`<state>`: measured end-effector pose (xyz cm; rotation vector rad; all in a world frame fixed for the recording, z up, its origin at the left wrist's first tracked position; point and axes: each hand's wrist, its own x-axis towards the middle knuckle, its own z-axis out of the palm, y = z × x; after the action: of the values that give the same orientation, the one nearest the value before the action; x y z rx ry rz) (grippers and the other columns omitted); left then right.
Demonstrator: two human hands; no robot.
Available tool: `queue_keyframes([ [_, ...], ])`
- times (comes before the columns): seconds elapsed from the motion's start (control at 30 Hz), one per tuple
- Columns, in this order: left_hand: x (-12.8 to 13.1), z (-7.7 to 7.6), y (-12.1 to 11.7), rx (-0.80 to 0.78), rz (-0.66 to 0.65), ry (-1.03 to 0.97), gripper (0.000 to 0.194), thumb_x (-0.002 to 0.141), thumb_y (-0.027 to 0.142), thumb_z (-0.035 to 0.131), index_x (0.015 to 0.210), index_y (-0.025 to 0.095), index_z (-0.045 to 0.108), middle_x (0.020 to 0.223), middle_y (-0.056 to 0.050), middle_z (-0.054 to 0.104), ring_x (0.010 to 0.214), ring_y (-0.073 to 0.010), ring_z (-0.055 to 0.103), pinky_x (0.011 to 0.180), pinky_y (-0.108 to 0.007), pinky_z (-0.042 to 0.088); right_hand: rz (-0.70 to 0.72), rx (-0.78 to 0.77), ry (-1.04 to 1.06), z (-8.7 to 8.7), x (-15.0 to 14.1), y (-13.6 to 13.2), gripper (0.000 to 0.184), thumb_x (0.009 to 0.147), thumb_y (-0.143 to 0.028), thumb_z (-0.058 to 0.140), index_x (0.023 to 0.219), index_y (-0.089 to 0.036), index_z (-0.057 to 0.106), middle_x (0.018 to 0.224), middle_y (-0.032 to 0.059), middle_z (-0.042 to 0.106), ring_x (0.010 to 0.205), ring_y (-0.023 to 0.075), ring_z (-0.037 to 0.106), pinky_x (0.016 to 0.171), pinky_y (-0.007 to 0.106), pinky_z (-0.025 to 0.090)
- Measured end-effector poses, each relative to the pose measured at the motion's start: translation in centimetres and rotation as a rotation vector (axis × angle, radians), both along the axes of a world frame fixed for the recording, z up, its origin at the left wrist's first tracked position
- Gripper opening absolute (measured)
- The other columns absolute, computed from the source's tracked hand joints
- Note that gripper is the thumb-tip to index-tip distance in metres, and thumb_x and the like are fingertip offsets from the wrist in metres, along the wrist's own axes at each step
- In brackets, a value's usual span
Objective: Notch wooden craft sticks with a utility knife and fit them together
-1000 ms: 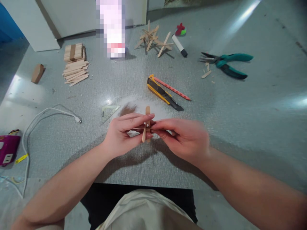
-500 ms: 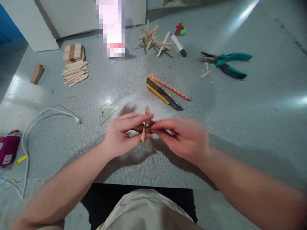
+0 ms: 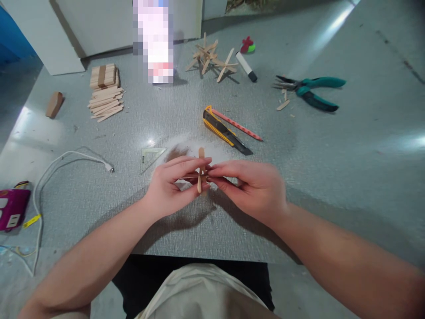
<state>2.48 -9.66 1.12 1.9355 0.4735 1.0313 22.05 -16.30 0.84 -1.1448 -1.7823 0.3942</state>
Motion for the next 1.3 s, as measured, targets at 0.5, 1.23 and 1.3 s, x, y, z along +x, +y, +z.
queue_keyframes([
  [0.5,-1.1,0.3,0.7,-0.105,0.096,0.037,0.020,0.094,0.025,0.069,0.110,0.026,0.080,0.105,-0.006,0.081,0.092,-0.0167,0.075,0.084,-0.031,0.061,0.102,-0.087,0.022,0.1,0.2,0.6,0.018,0.095,-0.011,0.064,0.100,-0.025,0.074,0.098,-0.0017,0.082,0.087,0.0144,0.078,0.080,0.024,0.061],
  [1.23,-1.5,-0.2,3.0,-0.313,0.590,0.044,0.021,0.082,0.030,0.077,0.101,0.020,0.077,0.081,-0.001,0.078,0.072,-0.0117,0.071,0.069,-0.025,0.059,-0.052,-0.092,0.029,-1.5,2.4,2.0,0.006,0.089,-0.024,0.072,0.088,-0.030,0.073,0.090,-0.0001,0.080,0.085,0.0205,0.077,0.078,0.036,0.064],
  [1.3,-1.9,-0.2,3.0,-0.318,0.594,0.138,0.017,0.080,0.029,0.080,0.094,0.019,0.077,0.079,-0.002,0.077,0.070,-0.0126,0.071,0.066,-0.026,0.057,-0.189,-0.067,0.027,-2.0,3.1,2.7,0.003,0.090,-0.024,0.069,0.088,-0.026,0.070,0.095,0.0037,0.079,0.089,0.0232,0.077,0.082,0.041,0.063],
])
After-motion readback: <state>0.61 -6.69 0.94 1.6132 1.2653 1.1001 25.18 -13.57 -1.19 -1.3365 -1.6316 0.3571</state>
